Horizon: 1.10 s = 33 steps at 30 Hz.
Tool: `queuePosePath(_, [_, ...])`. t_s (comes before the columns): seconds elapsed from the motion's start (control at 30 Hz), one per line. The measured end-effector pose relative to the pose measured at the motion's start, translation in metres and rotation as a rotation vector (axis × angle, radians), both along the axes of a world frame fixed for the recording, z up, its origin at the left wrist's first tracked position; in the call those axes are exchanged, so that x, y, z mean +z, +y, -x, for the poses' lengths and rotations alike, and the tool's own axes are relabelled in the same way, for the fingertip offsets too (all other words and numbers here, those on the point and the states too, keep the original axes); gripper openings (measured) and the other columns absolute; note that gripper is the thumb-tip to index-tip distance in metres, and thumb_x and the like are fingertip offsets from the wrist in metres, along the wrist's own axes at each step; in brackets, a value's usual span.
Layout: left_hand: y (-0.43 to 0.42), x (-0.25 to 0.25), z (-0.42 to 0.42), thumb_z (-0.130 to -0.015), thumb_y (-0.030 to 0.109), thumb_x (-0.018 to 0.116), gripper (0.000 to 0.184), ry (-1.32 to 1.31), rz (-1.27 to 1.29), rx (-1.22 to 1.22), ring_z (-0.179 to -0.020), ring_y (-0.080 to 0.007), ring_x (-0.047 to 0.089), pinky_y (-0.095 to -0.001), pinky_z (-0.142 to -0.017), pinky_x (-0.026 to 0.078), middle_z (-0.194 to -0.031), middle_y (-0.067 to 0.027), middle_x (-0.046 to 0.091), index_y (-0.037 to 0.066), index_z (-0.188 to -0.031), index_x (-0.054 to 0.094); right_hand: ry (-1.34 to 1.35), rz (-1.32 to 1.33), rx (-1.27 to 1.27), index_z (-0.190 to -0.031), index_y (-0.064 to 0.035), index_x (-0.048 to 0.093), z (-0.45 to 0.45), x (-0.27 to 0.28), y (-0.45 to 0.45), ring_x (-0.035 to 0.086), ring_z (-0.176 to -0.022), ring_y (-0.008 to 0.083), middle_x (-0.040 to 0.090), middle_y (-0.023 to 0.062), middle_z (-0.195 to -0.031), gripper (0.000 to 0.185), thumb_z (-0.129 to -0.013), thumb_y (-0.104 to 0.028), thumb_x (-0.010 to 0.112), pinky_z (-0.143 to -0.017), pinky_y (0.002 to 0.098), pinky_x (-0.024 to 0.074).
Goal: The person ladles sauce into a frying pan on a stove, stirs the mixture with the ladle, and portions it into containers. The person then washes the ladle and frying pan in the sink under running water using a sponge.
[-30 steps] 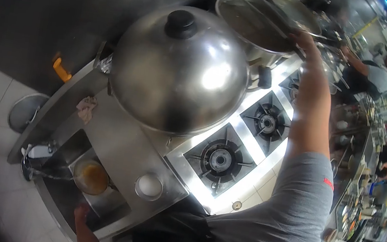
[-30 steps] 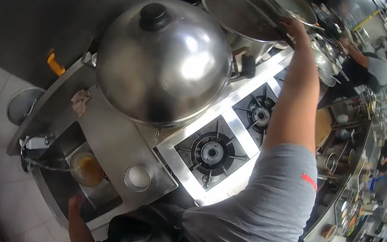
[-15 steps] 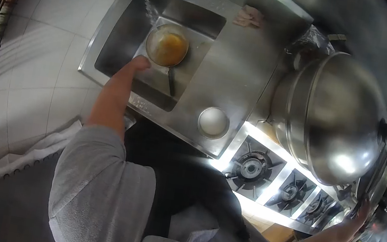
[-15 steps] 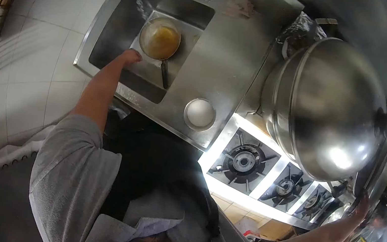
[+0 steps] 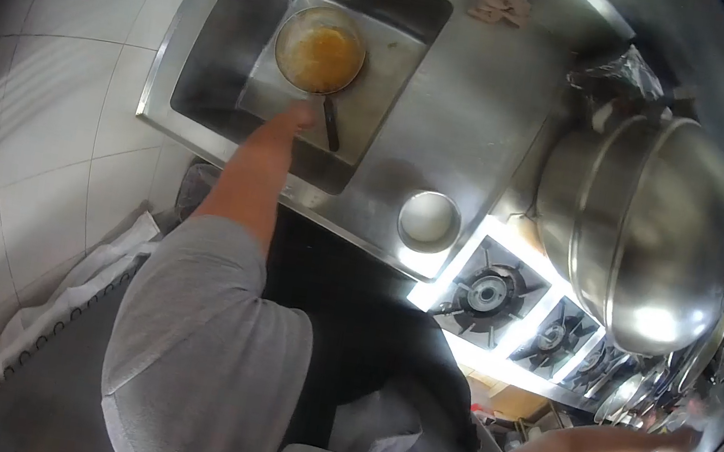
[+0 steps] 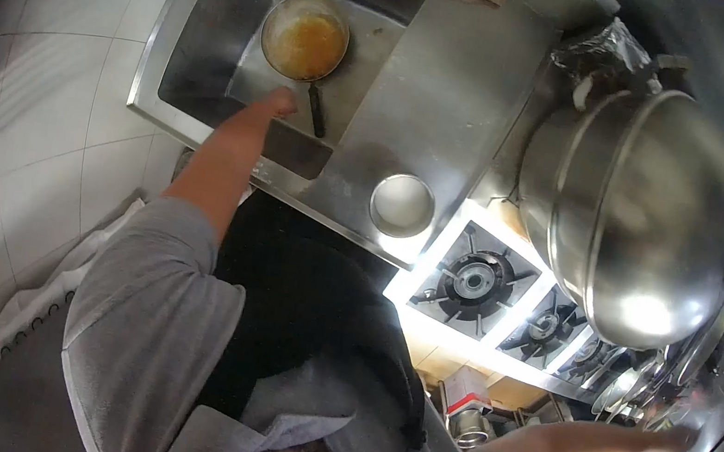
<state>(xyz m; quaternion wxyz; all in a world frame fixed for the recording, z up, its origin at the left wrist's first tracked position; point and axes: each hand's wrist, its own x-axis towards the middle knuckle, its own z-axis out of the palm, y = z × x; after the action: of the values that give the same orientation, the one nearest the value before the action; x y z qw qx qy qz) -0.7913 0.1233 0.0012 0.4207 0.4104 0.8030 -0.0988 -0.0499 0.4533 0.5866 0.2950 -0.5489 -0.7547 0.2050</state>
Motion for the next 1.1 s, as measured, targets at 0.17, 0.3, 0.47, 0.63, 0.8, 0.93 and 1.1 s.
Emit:
queuePosePath(0.17, [0.036, -0.068, -0.024, -0.093, 0.039, 0.058, 0.042, -0.137, 0.114, 0.573, -0.094, -0.0317, 0.066, -0.0427, -0.082, 0.051, -0.108, -0.016, 0.069, 0.002, -0.108, 0.07, 0.242, 0.327, 0.278, -0.112, 0.0023, 0.068, 0.154, -0.025, -0.094, 0.067, -0.082, 0.0271, 0.069, 0.0192, -0.093, 0.025, -0.09, -0.006, 0.059, -0.07, 0.0385, 0.0526])
queuePosePath(0.3, [0.03, -0.141, -0.031, -0.094, 0.037, 0.06, 0.055, -0.283, 0.002, 0.922, -0.127, -0.031, 0.053, -0.0446, -0.102, 0.044, -0.138, -0.017, 0.058, 0.0, -0.134, 0.058, 0.394, 0.698, 0.726, -0.11, 0.0045, 0.068, 0.33, -0.098, -0.146, 0.067, -0.079, 0.0267, 0.069, 0.0199, -0.091, 0.023, -0.09, -0.001, 0.058, -0.067, 0.0382, 0.0525])
queuePosePath(0.47, [0.044, -0.071, -0.031, -0.095, 0.03, 0.062, 0.048, -0.518, -0.187, 1.211, -0.119, -0.0284, 0.057, -0.0432, -0.094, 0.048, -0.129, -0.0174, 0.061, -0.003, -0.13, 0.058, -0.05, 0.746, 0.992, -0.107, -0.0004, 0.064, 0.595, -0.184, -0.181, 0.064, -0.096, 0.0413, 0.068, 0.0226, -0.1, 0.021, -0.097, -0.015, 0.052, -0.084, 0.0491, 0.0505])
queuePosePath(0.63, [0.021, 0.015, -0.004, -0.094, 0.028, 0.063, 0.041, -0.711, -0.368, 1.38, -0.104, -0.0282, 0.064, -0.0417, -0.083, 0.052, -0.116, -0.0172, 0.067, -0.003, -0.121, 0.063, 0.154, 0.043, 1.112, -0.098, 0.0003, 0.063, 0.889, -0.242, -0.182, 0.062, -0.098, 0.0398, 0.064, 0.0241, -0.1, 0.02, -0.088, -0.011, 0.049, -0.087, 0.0494, 0.0519])
queuePosePath(0.8, [-0.028, 0.094, 0.049, -0.094, 0.025, 0.063, 0.033, -0.795, -0.351, 1.487, -0.087, -0.0265, 0.069, -0.0397, -0.07, 0.055, -0.101, -0.0155, 0.071, -0.003, -0.112, 0.067, -0.261, 0.091, 0.768, -0.107, -0.0037, 0.073, 1.102, -0.278, -0.128, 0.067, -0.107, 0.0355, 0.069, 0.0189, -0.116, 0.029, -0.092, -0.02, 0.054, -0.09, 0.043, 0.0544])
queuePosePath(0.93, [-0.073, 0.077, 0.091, -0.094, 0.022, 0.064, 0.024, -1.005, -0.317, 1.508, -0.063, -0.0203, 0.062, -0.0366, -0.052, 0.049, -0.08, -0.0089, 0.066, -0.001, -0.1, 0.065, -0.169, 0.16, 0.722, -0.106, -0.0048, 0.074, 1.134, -0.323, -0.103, 0.067, -0.108, 0.0363, 0.07, 0.0182, -0.117, 0.028, -0.091, -0.021, 0.057, -0.089, 0.0455, 0.0534])
queuePosePath(1.1, [-0.076, 0.096, 0.11, -0.094, 0.021, 0.063, 0.022, -0.995, -0.391, 1.455, -0.05, -0.0157, 0.05, -0.0335, -0.044, 0.043, -0.065, -0.0041, 0.055, 0.0, -0.091, 0.061, 0.078, 0.022, 0.39, -0.109, -0.003, 0.068, 1.122, -0.292, -0.136, 0.062, -0.107, 0.0314, 0.068, 0.0165, -0.113, 0.027, -0.085, -0.014, 0.061, -0.089, 0.0411, 0.0487])
